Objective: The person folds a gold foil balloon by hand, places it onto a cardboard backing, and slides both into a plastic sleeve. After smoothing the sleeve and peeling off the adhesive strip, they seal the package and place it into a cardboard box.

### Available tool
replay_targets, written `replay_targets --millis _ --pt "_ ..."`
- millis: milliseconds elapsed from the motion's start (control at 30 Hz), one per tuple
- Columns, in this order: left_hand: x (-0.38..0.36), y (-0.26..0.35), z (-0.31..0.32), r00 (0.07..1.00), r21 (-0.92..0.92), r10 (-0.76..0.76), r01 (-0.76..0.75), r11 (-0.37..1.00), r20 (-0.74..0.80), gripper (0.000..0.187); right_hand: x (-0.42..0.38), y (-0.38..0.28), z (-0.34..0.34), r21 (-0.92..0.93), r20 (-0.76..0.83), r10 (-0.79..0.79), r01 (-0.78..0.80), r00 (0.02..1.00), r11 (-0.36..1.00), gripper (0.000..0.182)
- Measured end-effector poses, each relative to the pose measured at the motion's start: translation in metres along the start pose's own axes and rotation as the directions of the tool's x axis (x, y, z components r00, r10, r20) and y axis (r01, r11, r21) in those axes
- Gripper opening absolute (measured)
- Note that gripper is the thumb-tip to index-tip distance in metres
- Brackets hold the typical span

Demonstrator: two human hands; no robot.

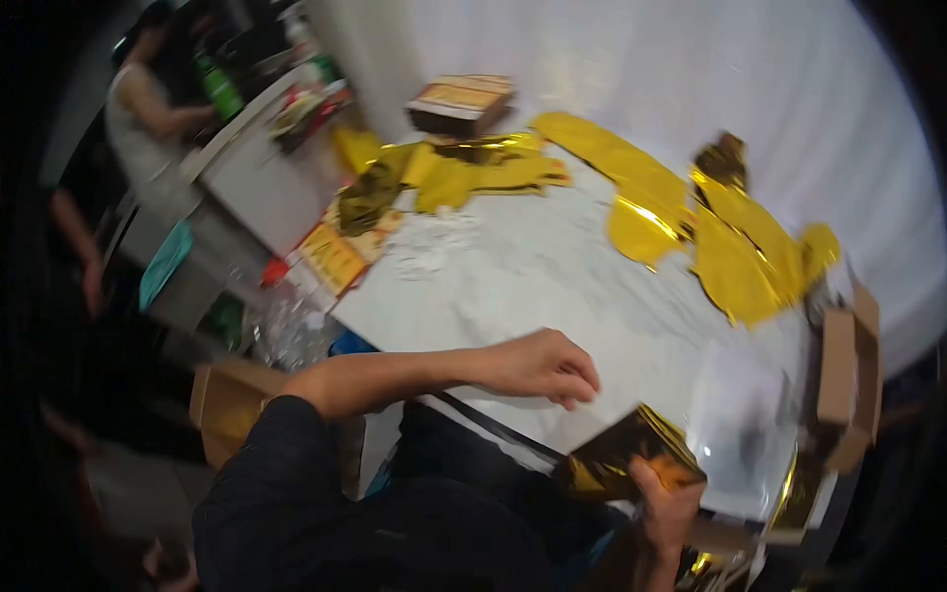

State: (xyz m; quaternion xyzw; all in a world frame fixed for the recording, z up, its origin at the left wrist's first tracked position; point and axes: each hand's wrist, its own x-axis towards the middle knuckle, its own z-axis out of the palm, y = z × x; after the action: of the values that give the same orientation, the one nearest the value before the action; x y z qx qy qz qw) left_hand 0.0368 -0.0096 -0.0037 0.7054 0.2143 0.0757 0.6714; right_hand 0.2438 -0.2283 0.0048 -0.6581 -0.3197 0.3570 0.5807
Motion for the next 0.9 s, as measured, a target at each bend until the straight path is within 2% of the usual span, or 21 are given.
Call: replay_targets --millis 33,200,267,333,400,467,500,533,567,600,633,700,767,800,867,900 --pt "-0.005 -0.001 -0.001 1.000 0.011 0.020 -0.020 1.000 -0.020 0.023 0.002 0.002 0.003 0.022 -0.002 -0.041 0.041 0.999 0.999 0.030" --pt "-0.037 -0.007 -0.009 0.989 0.012 0.085 -0.084 0.996 -0.124 0.022 0.017 0.008 0.002 0.022 0.213 -0.087 0.084 0.973 0.996 0.032" --pt "-0.055 -0.006 -0.016 0.979 0.020 0.089 -0.086 0.996 -0.186 0.022 0.022 0.008 0.003 -0.059 0.315 -0.008 0.028 0.949 0.998 0.041" --pt "-0.075 -0.006 -0.024 0.969 0.029 0.093 -0.088 0.996 -0.230 0.022 0.021 0.006 0.013 -0.047 0.297 0.003 0.012 0.955 0.999 0.040" --pt "-0.095 -0.009 -0.037 0.937 -0.043 0.068 -0.088 0.995 -0.342 0.020 0.022 0.004 0.019 -0.024 0.284 0.037 -0.031 0.958 0.999 0.040" --pt "-0.120 -0.006 -0.060 0.869 0.191 0.161 -0.079 0.979 -0.468 0.017 0.023 0.001 0.030 -0.007 0.268 0.033 -0.032 0.963 0.999 0.037" --pt "-0.130 -0.024 -0.080 0.746 0.502 0.398 -0.099 0.859 -0.534 0.018 0.024 -0.001 0.033 0.011 0.243 0.027 -0.031 0.970 0.999 0.034" --pt "-0.149 -0.024 -0.097 0.624 0.560 0.404 0.067 0.826 -0.669 0.022 0.025 -0.001 0.035 0.009 0.243 0.030 -0.033 0.969 0.999 0.034" --pt "-0.169 -0.018 -0.116 0.464 0.510 0.326 0.356 0.783 -0.824 0.028 0.026 -0.002 0.035 0.006 0.259 0.038 -0.041 0.965 0.999 0.034" --pt "-0.187 -0.023 -0.143 0.303 0.623 0.555 0.519 0.585 -0.775 0.034 0.026 -0.002 0.034 0.004 0.274 0.046 -0.048 0.961 0.999 0.034" --pt "-0.210 -0.030 -0.172 0.216 0.526 0.551 0.688 0.500 -0.806 0.042 0.027 -0.001 0.034 0.002 0.274 0.048 -0.051 0.960 0.999 0.034" --pt "-0.257 -0.068 -0.224 0.113 0.302 0.562 0.918 0.256 -0.819 0.047 0.031 0.004 0.036 0.018 0.257 0.055 -0.061 0.965 0.998 0.034" --pt "-0.293 -0.069 -0.241 0.155 0.192 0.115 0.837 0.512 -0.981 0.047 0.034 0.009 0.037 0.031 0.262 0.044 -0.054 0.964 0.998 0.035" --pt "-0.303 -0.077 -0.245 0.157 0.195 0.118 0.836 0.513 -0.981 0.047 0.034 0.009 0.037 0.040 0.264 0.037 -0.049 0.964 0.998 0.037" --pt "-0.315 -0.099 -0.257 0.093 0.025 -0.061 0.720 0.693 -0.994 0.044 0.034 0.006 0.040 0.019 0.263 0.045 -0.052 0.964 0.998 0.037" --pt "-0.317 -0.107 -0.260 0.095 0.024 -0.064 0.720 0.693 -0.993 0.044 0.034 0.005 0.041 -0.007 0.266 0.058 -0.058 0.962 0.998 0.038"
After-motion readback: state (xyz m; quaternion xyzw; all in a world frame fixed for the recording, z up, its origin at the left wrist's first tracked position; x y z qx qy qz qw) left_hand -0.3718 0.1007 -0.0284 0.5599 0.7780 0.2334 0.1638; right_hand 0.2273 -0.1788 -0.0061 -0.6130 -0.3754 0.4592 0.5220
